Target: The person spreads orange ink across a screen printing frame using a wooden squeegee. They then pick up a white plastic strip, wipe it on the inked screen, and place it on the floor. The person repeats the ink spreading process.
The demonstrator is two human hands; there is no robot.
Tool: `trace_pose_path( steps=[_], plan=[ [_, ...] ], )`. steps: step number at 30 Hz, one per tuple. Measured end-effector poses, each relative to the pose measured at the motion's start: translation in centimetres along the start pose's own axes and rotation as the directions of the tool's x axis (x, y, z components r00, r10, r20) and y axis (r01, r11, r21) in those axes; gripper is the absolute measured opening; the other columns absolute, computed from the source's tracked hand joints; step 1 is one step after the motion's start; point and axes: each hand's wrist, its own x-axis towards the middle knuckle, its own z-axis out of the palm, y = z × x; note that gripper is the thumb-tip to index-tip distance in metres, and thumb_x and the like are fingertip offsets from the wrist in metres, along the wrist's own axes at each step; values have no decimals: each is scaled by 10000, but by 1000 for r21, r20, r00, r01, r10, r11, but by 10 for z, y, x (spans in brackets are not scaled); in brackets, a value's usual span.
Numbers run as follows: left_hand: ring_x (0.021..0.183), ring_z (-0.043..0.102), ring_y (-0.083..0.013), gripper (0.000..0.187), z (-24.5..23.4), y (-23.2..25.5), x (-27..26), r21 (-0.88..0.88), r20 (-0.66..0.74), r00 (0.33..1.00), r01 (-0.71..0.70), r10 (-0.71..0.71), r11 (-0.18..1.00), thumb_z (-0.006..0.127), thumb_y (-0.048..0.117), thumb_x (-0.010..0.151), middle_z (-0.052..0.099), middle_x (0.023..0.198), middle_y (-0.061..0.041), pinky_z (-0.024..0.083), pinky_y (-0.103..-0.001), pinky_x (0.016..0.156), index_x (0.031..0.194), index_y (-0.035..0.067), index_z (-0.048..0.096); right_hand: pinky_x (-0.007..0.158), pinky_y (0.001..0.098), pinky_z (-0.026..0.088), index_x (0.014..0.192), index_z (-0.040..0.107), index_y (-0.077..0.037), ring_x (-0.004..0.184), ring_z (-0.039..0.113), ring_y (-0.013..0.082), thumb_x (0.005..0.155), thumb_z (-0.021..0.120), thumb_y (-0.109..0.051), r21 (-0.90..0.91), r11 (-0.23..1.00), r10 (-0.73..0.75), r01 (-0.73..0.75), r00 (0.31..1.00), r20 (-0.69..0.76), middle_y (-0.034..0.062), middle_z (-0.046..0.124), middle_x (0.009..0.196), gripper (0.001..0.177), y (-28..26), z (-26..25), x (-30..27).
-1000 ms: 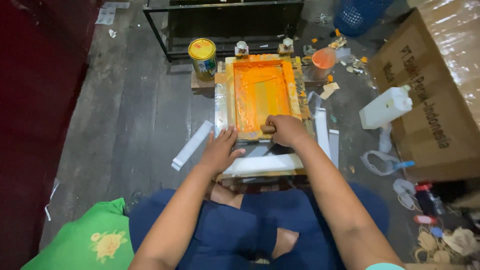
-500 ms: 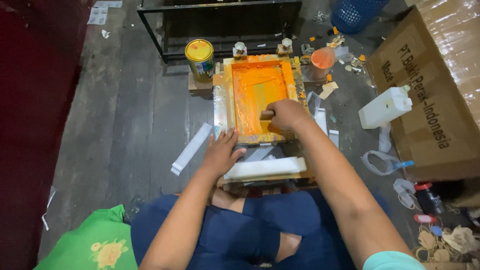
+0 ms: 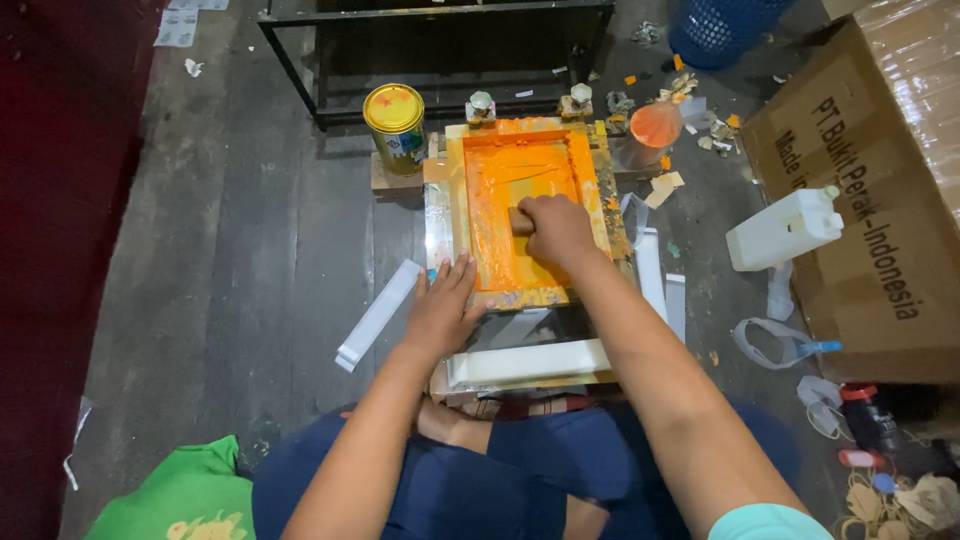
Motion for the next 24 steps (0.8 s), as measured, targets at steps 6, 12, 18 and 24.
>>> trace_pose_path(
  steps=[6, 12, 18, 24],
  plan=[
    [1545, 240, -343, 780, -4, 9, -17, 61, 79, 997, 9, -13, 998, 493, 524, 1024, 221, 1693, -127, 70, -645, 1241, 1613, 74, 252, 920, 538, 570, 1395, 628, -107, 1099, 665, 368, 757, 732, -73, -23, 1000, 9, -4, 982, 190, 141, 711, 1136, 648, -9, 1, -35],
    [1552, 197, -372, 854, -12, 21, -39, 112, 219, 975, 7, -31, 994, 452, 605, 1010, 140, 1710, -133, 77, -653, 1234, 1622, 63, 205, 920, 494, 550, 1286, 686, -97, 1058, 703, 406, 783, 648, -41, 32, 999, 9, -21, 941, 339, 175, 743, 1055, 508, -19, -24, -82],
    [1567, 105, -393, 875, -21, 22, -34, 70, 258, 966, 14, -32, 997, 418, 605, 1018, 50, 1724, -130, 63, -660, 1234, 1639, 64, 121, 943, 512, 543, 1138, 754, -128, 1061, 701, 424, 749, 690, -110, 39, 998, 28, -46, 929, 369, 168, 754, 999, 395, -25, -45, -64],
    [1564, 139, -370, 776, -11, 3, -10, -23, 112, 994, 16, -13, 1000, 474, 510, 1033, 139, 1720, -76, 48, -647, 1242, 1635, 113, 189, 976, 515, 535, 1185, 765, -158, 1122, 700, 393, 801, 649, -164, -63, 997, 56, -42, 971, 231, 159, 772, 1082, 401, -16, -42, -7]
  ],
)
